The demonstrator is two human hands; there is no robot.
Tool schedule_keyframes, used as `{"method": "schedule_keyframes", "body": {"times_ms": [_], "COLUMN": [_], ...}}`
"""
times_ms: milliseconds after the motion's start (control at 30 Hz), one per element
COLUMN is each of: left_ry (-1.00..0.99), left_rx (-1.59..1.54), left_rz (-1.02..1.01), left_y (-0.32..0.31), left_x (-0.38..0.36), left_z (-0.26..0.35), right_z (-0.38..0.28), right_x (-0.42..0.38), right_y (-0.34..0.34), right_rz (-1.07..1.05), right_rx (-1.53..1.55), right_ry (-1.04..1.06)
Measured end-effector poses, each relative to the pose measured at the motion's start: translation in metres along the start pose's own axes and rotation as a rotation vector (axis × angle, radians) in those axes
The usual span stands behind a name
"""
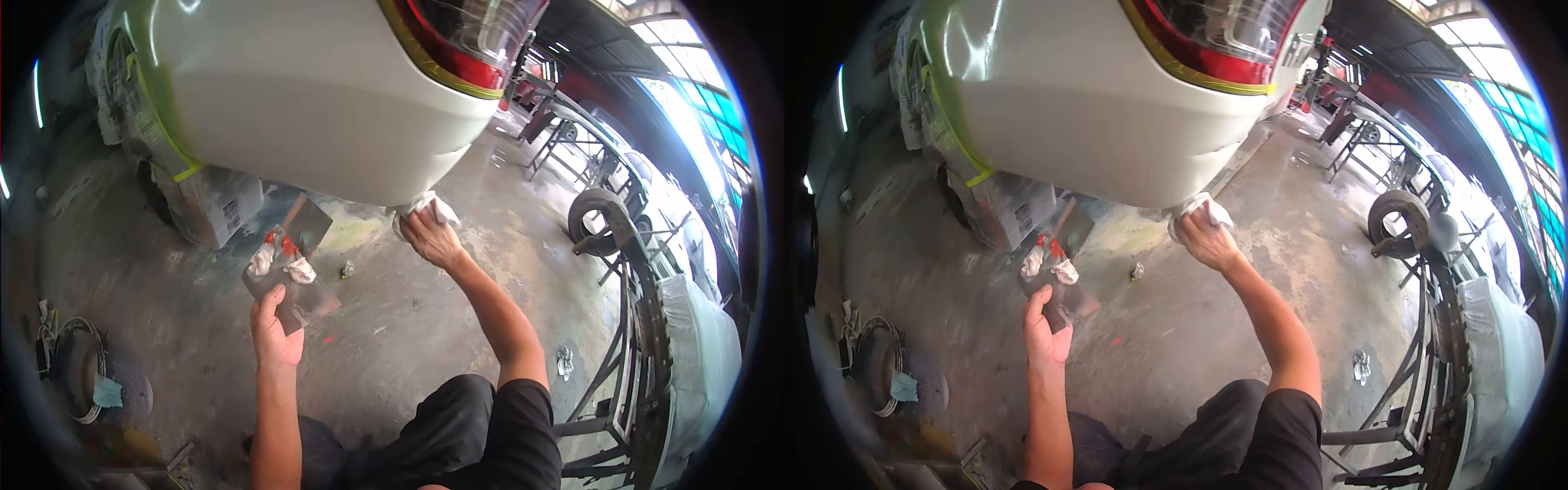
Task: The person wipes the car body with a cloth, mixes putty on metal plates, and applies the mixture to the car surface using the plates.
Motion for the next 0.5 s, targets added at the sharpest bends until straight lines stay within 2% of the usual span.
{"method": "schedule_keyframes", "body": {"times_ms": [33, 67, 167, 233, 267, 333, 433, 500], "left_ry": [0.016, 0.015, -0.001, -0.023, -0.018, -0.062, -0.095, -0.104], "left_rx": [0.007, 0.026, 0.040, 0.074, 0.086, 0.102, 0.107, 0.160], "left_rz": [-0.005, 0.025, 0.052, 0.050, 0.037, 0.054, 0.054, 0.057], "left_y": [0.001, -0.002, -0.007, 0.003, 0.005, -0.004, -0.004, -0.006], "left_x": [-0.001, -0.003, -0.006, -0.006, -0.007, -0.011, -0.012, -0.010], "left_z": [-0.001, -0.001, 0.000, 0.002, 0.005, 0.007, 0.009, 0.007], "right_z": [-0.003, 0.001, 0.023, 0.044, 0.056, 0.063, 0.023, -0.013], "right_x": [-0.007, -0.014, -0.014, 0.019, 0.044, 0.079, 0.154, 0.157], "right_y": [0.015, 0.022, 0.049, 0.084, 0.102, 0.092, 0.094, 0.088], "right_rz": [-0.001, -0.024, 0.376, 0.755, 0.953, 1.070, 1.156, 1.028], "right_rx": [-0.141, 0.037, 0.476, 0.622, 0.614, 0.929, 0.721, 0.291], "right_ry": [-0.080, -0.322, -1.017, -1.144, -1.007, -1.089, -1.186, -1.047]}}
Point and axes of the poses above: each hand's wrist, its own x-axis towards the middle knuckle, its own y-axis out of the back of the hand, z = x × y, the point moved 1 cm from there along x, towards the middle knuckle, and after that the axes turned 7 degrees about -x, right-handed, at the moved point
